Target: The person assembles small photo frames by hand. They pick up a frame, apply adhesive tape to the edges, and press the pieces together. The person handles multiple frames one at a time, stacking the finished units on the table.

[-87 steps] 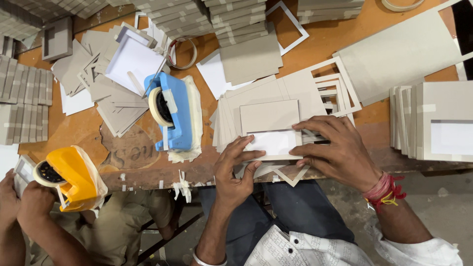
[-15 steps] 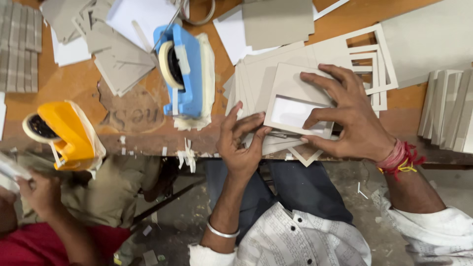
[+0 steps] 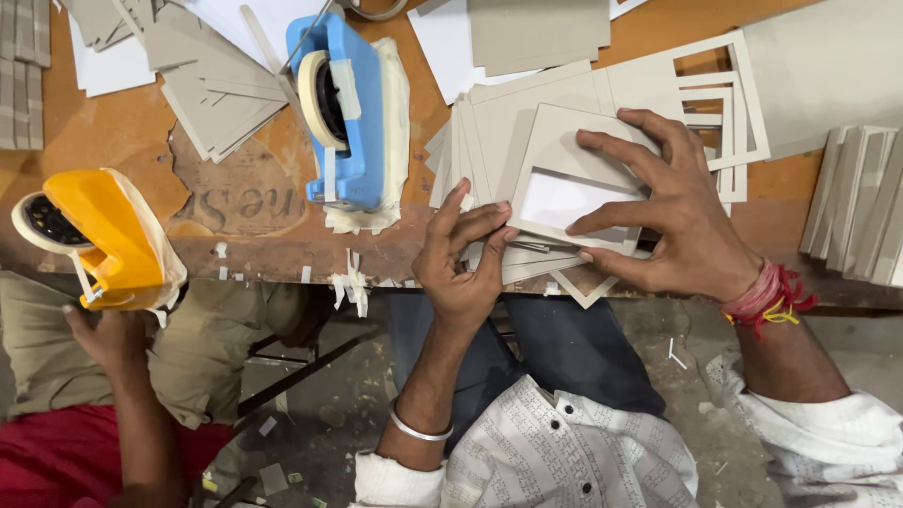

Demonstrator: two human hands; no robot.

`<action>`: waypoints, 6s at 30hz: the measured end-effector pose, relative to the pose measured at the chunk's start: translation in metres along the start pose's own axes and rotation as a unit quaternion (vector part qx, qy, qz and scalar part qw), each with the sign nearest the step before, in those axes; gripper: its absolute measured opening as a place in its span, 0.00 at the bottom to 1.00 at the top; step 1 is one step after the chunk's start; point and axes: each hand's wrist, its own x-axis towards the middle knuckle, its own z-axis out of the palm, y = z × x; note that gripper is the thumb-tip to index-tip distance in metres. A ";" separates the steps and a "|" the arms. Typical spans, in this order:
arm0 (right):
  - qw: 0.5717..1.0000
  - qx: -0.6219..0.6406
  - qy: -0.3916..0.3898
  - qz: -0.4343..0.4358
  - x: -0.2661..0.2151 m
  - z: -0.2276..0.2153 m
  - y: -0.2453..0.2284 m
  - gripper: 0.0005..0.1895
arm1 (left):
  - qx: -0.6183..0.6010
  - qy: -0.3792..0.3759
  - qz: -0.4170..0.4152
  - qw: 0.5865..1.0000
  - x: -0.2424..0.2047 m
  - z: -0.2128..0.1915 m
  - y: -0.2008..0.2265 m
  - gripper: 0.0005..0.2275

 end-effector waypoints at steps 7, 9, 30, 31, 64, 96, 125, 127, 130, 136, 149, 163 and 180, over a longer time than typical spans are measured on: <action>1.000 0.005 -0.008 -0.004 -0.002 -0.001 0.004 0.16 | -0.100 0.069 -0.130 0.984 -0.029 -0.006 0.020 0.05; 1.000 0.011 -0.011 -0.008 -0.002 0.000 0.004 0.16 | -0.161 0.029 -0.242 0.956 -0.039 0.002 0.023 0.06; 1.000 -0.009 -0.005 -0.011 -0.003 0.002 0.009 0.16 | -0.164 -0.026 -0.449 0.878 -0.020 0.035 0.043 0.14; 1.000 -0.020 -0.006 -0.011 -0.002 0.003 0.007 0.17 | -0.166 -0.025 -0.454 0.875 -0.022 0.034 0.043 0.15; 0.997 0.000 0.066 0.034 -0.034 0.031 -0.054 0.33 | -0.360 0.102 -0.281 0.884 -0.084 0.009 0.039 0.10; 0.975 -0.199 0.092 -0.024 -0.066 0.056 -0.045 0.34 | 0.324 -0.371 -0.051 0.869 -0.008 -0.017 0.071 0.10; 0.980 -0.125 0.154 0.035 -0.031 0.010 -0.016 0.56 | 0.132 -0.072 -0.028 0.988 -0.002 0.001 0.037 0.20; 0.982 -0.166 0.093 -0.009 -0.013 -0.001 -0.004 0.60 | 0.087 -0.086 -0.078 0.990 0.004 -0.004 0.037 0.18; 0.997 -0.070 -0.018 0.011 0.005 -0.008 0.002 0.61 | 0.119 -0.144 -0.028 0.982 0.015 -0.009 0.037 0.15; 0.998 -0.064 -0.022 0.019 0.006 -0.006 0.007 0.53 | 0.130 -0.165 -0.035 0.977 0.027 -0.008 0.035 0.08; 0.998 -0.055 -0.014 0.016 0.008 -0.004 0.009 0.36 | 0.085 -0.205 -0.016 0.975 0.038 -0.019 0.030 0.14; 0.998 -0.059 -0.028 0.028 0.010 -0.007 0.006 0.31 | 0.088 -0.161 -0.007 0.983 0.019 -0.015 0.022 0.19; 0.999 -0.038 -0.010 0.004 0.002 -0.010 0.013 0.26 | 0.160 -0.049 0.049 0.985 -0.005 0.002 0.016 0.18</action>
